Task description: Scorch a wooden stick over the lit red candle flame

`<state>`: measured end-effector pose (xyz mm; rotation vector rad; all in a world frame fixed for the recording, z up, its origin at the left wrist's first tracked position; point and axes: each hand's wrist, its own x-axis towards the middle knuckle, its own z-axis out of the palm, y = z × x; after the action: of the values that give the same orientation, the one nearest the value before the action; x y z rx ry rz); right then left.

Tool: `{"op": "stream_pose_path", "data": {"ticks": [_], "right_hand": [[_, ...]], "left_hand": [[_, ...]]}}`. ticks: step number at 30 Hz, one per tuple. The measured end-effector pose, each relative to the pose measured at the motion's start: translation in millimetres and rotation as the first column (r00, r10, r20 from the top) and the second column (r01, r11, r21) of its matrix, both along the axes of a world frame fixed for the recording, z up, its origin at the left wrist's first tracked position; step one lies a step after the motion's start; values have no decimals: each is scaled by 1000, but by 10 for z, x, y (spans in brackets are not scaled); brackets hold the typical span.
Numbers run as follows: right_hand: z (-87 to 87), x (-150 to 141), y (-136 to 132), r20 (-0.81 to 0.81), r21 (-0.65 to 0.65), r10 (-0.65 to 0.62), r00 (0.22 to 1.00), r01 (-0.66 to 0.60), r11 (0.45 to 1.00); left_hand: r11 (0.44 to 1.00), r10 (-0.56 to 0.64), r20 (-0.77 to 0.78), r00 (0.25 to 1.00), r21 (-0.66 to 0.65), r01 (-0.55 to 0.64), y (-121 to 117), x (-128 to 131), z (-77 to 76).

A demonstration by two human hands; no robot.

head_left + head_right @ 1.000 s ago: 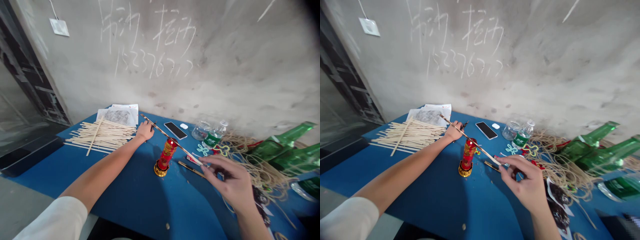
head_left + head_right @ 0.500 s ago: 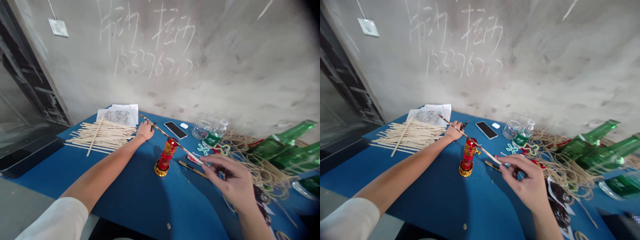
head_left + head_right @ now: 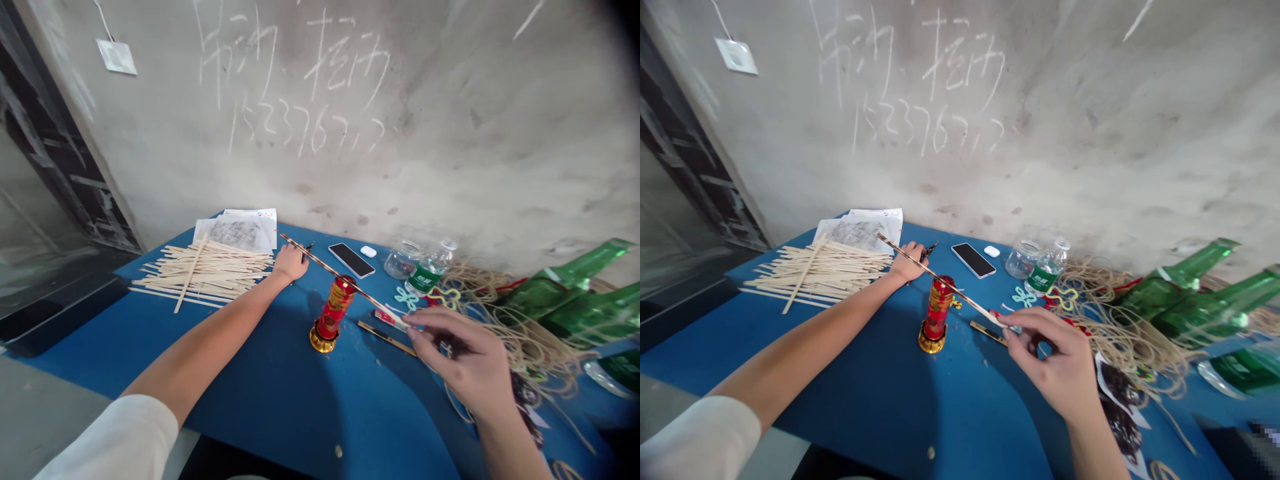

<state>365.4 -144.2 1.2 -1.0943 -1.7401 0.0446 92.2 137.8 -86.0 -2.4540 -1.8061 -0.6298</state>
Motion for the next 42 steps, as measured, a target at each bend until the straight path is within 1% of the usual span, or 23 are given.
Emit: {"op": "stream_pose_path", "data": {"ticks": [9,16,23,32,35,42], "right_hand": [[14,14,-16,-2,-3,-10,1000,10,1000],[-7,52,-18,-10,-16,-16,1000,15,1000],[14,93,-46,-13,3,-25,1000,25,1000],[36,25,-47,9,-33,18,1000,-18,999],[30,30,-53,14,-26,27,1000,-26,999],[38,27,-51,24,-6,7,1000,-7,1000]], "left_hand": [[1000,3,5,1000,3,-3,-37,2,36],[1000,-4,8,1000,5,4,-55,2,45],[1000,-6,10,1000,7,6,-59,-2,51],[1000,-1,13,1000,0,1,11,7,-6],[1000,-1,15,1000,1,1,30,6,-27],[1000,0,5,1000,-9,0,2,6,12]]}}
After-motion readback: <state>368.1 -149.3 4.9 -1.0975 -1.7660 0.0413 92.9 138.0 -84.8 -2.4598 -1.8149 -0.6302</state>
